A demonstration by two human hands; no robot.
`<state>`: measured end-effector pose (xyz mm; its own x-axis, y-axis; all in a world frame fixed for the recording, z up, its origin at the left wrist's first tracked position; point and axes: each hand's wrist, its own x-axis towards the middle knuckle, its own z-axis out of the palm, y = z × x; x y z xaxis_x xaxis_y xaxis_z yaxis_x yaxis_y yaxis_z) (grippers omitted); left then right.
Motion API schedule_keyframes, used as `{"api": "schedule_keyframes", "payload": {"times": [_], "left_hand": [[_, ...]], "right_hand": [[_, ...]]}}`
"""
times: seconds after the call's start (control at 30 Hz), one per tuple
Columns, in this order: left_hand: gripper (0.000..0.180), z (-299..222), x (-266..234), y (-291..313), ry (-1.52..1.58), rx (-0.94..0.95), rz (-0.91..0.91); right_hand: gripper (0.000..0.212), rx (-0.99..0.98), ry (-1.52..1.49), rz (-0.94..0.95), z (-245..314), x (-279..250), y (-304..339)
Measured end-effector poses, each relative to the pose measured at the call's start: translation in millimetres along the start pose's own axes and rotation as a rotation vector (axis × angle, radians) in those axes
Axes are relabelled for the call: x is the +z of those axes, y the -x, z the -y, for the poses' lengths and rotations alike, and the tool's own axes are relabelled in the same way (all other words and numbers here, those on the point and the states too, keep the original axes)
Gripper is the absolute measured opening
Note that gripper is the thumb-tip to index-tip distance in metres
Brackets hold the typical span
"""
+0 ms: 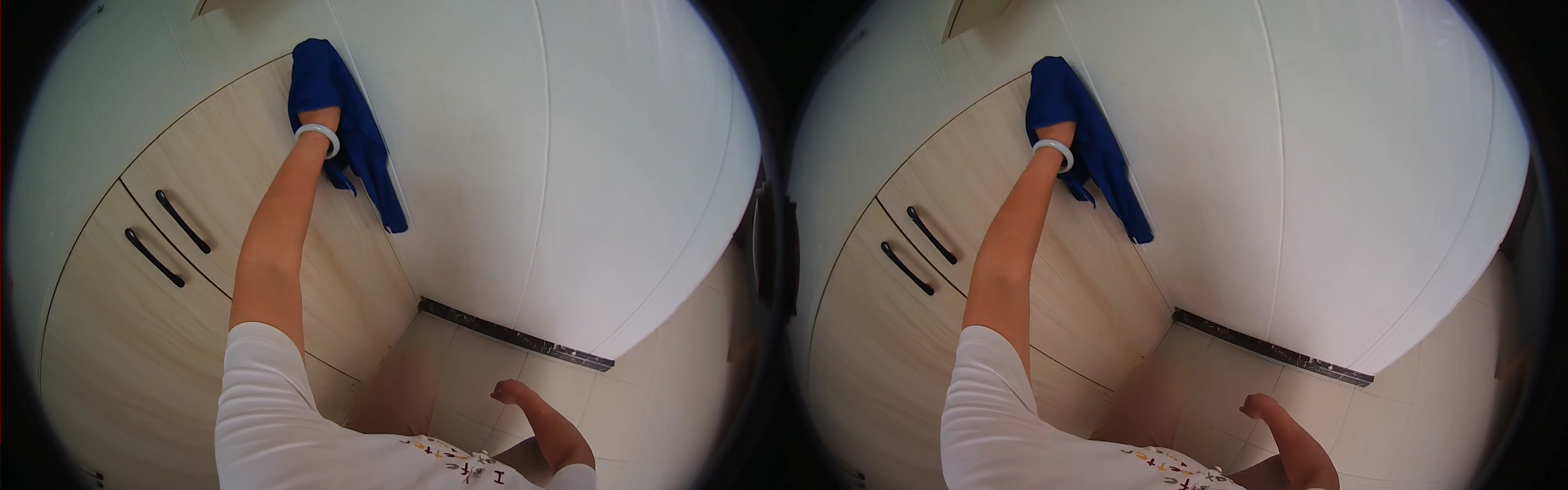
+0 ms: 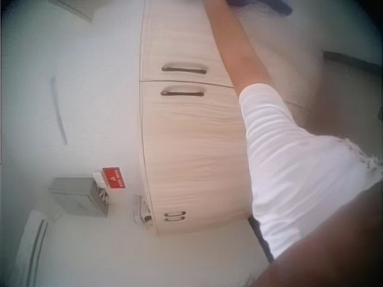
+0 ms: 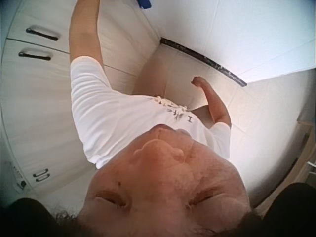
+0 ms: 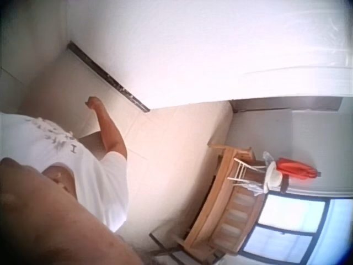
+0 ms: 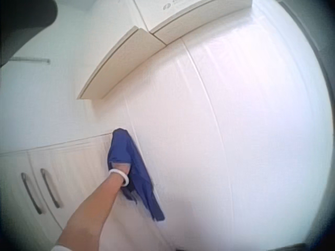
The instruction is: The person places a box into a cabinet, then uses a cloth to wipe a tabletop, the wall, and the baseboard.
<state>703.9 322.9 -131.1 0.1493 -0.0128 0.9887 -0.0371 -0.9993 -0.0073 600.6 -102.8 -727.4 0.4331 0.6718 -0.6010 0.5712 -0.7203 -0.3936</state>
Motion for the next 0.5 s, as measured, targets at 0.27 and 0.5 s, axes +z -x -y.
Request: {"api": "schedule_keyframes", "payload": {"times": [0.27, 0.5], "left_hand": [[0.048, 102.4, 3.1, -16.4, -0.446, 0.2, 0.466], [0.064, 50.2, 20.6, 122.5, -0.419, 0.143, 0.69]], "right_hand": [[0.036, -0.005, 0.006, -0.033, 13.9, -6.7, 0.6], [0.035, 0.007, -0.1, -0.064, 11.1, -2.8, 9.2]]}}
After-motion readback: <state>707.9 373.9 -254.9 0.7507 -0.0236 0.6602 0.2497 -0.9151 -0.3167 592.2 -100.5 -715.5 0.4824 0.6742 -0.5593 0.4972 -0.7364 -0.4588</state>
